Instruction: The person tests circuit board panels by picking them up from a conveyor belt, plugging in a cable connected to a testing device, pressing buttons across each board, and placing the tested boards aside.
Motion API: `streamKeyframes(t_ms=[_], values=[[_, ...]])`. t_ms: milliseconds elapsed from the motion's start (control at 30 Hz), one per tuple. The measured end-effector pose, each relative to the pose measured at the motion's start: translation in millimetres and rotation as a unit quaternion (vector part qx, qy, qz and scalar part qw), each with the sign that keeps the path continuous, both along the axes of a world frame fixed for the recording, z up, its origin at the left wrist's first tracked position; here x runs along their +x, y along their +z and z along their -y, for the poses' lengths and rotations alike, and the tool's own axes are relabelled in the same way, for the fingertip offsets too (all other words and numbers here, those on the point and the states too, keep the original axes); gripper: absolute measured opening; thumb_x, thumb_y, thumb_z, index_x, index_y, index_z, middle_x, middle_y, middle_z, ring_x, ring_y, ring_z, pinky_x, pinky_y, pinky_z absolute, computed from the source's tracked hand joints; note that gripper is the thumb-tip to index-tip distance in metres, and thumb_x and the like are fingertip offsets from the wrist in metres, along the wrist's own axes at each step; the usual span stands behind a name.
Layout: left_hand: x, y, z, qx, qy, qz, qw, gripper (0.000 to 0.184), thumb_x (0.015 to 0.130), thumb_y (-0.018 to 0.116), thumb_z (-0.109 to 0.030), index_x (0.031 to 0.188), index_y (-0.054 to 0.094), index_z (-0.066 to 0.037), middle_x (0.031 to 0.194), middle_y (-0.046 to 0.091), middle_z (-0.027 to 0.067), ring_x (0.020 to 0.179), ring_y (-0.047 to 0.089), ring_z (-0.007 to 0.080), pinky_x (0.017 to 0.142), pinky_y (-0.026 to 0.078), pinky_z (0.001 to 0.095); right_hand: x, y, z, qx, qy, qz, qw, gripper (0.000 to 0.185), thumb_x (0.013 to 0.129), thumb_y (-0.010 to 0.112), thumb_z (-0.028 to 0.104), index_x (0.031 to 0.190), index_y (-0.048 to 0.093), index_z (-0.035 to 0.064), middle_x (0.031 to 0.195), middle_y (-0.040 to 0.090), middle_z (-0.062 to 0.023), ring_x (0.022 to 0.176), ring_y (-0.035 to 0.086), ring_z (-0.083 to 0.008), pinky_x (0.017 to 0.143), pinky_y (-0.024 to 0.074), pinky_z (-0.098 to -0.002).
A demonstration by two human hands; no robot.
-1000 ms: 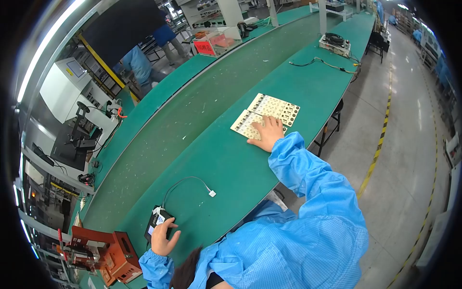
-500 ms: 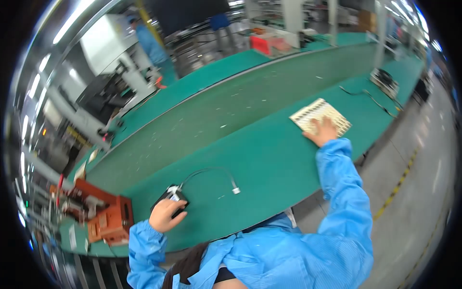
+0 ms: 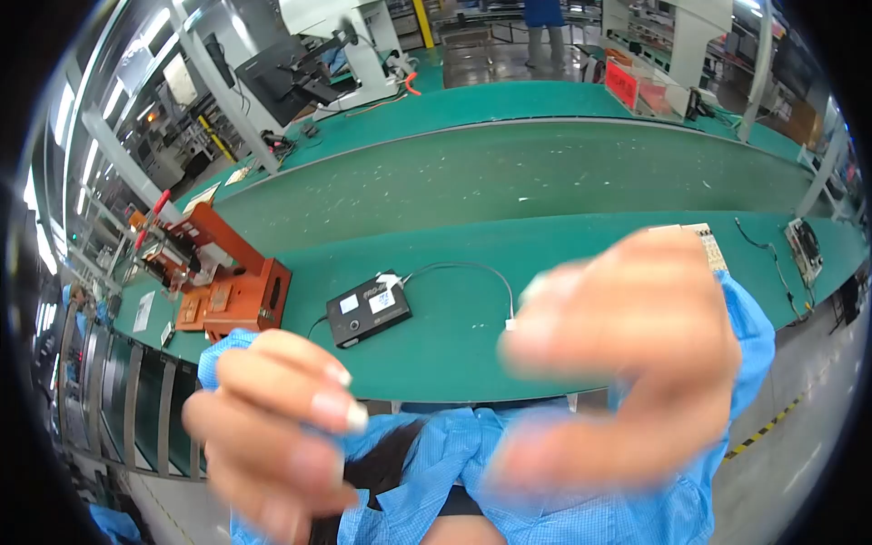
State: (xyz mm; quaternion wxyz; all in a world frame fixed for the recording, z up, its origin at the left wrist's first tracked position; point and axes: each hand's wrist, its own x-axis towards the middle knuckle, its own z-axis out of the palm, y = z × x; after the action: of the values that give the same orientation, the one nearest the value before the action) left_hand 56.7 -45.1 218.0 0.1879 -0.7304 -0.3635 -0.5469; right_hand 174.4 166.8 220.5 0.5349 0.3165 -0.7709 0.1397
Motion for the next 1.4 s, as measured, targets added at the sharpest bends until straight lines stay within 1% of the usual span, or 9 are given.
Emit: streamKeyframes(t_ms=[133, 667, 833, 933, 1000, 1100, 1167, 1267, 1400], values=[[22, 7, 10, 0.018, 0.017, 0.023, 0.999, 0.019, 0.077, 0.074, -0.015, 0.092, 0.063, -0.012, 0.094, 0.054, 0.0037, 0.094, 0.056, 0.0229, 0.074, 0.046, 0.0351, -13, 14, 48, 0.004, 0.178, -0.141, 0.974, 0.031, 0.084, 0.065, 0.034, 0.114, 0.063, 0.0299, 0.093, 0.056, 0.0075, 0.081, 0.053, -0.0167, 0.073, 0.0364, -0.0341], [44, 28, 142, 0.095, -0.119, -0.072, 0.986, 0.046, 0.091, 0.058, -0.019, 0.137, 0.05, -0.013, 0.149, 0.039, 0.0035, 0.136, 0.036, 0.0181, 0.105, 0.037, 0.0394, 51, 60, 43, 0.102, 0.338, -0.179, 0.918, 0.043, 0.089, 0.061, 0.025, 0.132, 0.053, 0.0255, 0.128, 0.054, 0.0021, 0.11, 0.053, -0.013, 0.085, 0.0414, -0.0309], [49, 60, 126, 0.167, -0.131, -0.189, 0.959, 0.043, 0.089, 0.058, -0.005, 0.129, 0.059, -0.021, 0.143, 0.046, -0.0054, 0.132, 0.04, 0.0076, 0.098, 0.043, 0.0294, 65, 59, 68, 0.132, 0.362, -0.205, 0.9, 0.047, 0.091, 0.06, 0.023, 0.137, 0.05, 0.0243, 0.138, 0.054, 0.0006, 0.118, 0.053, -0.012, 0.088, 0.0427, -0.0301], [48, 42, 133, 0.291, -0.148, -0.269, 0.906, 0.036, 0.089, 0.06, -0.008, 0.123, 0.063, -0.02, 0.134, 0.055, -0.0056, 0.125, 0.047, 0.009, 0.098, 0.043, 0.031, 83, 30, 53, 0.16, 0.324, -0.435, 0.825, 0.039, 0.093, 0.055, 0.019, 0.132, 0.054, 0.024, 0.131, 0.057, 0.0054, 0.112, 0.053, -0.0103, 0.088, 0.0397, -0.0243], [37, 27, 131, 0.362, -0.147, -0.222, 0.893, 0.026, 0.087, 0.062, -0.009, 0.111, 0.067, -0.015, 0.121, 0.063, -0.0028, 0.114, 0.057, 0.0131, 0.096, 0.045, 0.0332, 82, 7, 34, 0.069, 0.25, -0.413, 0.873, 0.027, 0.093, 0.056, 0.019, 0.118, 0.064, 0.0111, 0.115, 0.066, -0.0037, 0.097, 0.058, -0.016, 0.083, 0.0452, -0.0287], [9, -16, 110, 0.468, -0.131, -0.016, 0.874, 0.019, 0.076, 0.075, -0.019, 0.074, 0.057, -0.013, 0.083, 0.053, 0.0013, 0.086, 0.054, 0.0192, 0.066, 0.044, 0.0336, 38, -28, 19, -0.087, 0.277, -0.349, 0.891, 0.022, 0.083, 0.062, 0.019, 0.105, 0.064, 0.0196, 0.075, 0.055, 0.0047, 0.074, 0.05, -0.0155, 0.068, 0.0363, -0.0316], [-13, -7, 74, 0.341, 0.09, 0.014, 0.936, 0.021, 0.086, 0.067, -0.014, 0.068, 0.057, -0.012, 0.066, 0.06, 0.0006, 0.057, 0.056, 0.0132, 0.053, 0.037, 0.0325, -11, -30, 32, -0.111, 0.191, -0.259, 0.94, 0.019, 0.077, 0.062, 0.005, 0.095, 0.064, 0.0108, 0.071, 0.057, -0.0016, 0.065, 0.053, -0.0168, 0.058, 0.0389, -0.0294], [-62, -40, 30, 0.109, -0.032, 0.147, 0.983, 0.01, 0.087, 0.064, -0.006, 0.08, 0.061, 0.0, 0.073, 0.064, 0.012, 0.063, 0.063, 0.0223, 0.061, 0.05, 0.0327, -44, -39, 28, -0.087, 0.091, 0.007, 0.992, 0.025, 0.069, 0.062, -0.006, 0.092, 0.065, 0.0035, 0.072, 0.062, -0.0102, 0.057, 0.057, -0.0205, 0.049, 0.0426, -0.0306], [-94, -67, -27, -0.013, -0.054, 0.483, 0.874, 0.017, 0.096, 0.057, -0.012, 0.087, 0.062, 0.002, 0.081, 0.064, 0.0085, 0.074, 0.064, 0.0189, 0.072, 0.053, 0.0298, -102, -63, 22, -0.148, 0.052, 0.102, 0.982, 0.025, 0.069, 0.058, -0.011, 0.09, 0.066, 0.0007, 0.076, 0.064, -0.0125, 0.064, 0.061, -0.0238, 0.056, 0.0477, -0.0316]])
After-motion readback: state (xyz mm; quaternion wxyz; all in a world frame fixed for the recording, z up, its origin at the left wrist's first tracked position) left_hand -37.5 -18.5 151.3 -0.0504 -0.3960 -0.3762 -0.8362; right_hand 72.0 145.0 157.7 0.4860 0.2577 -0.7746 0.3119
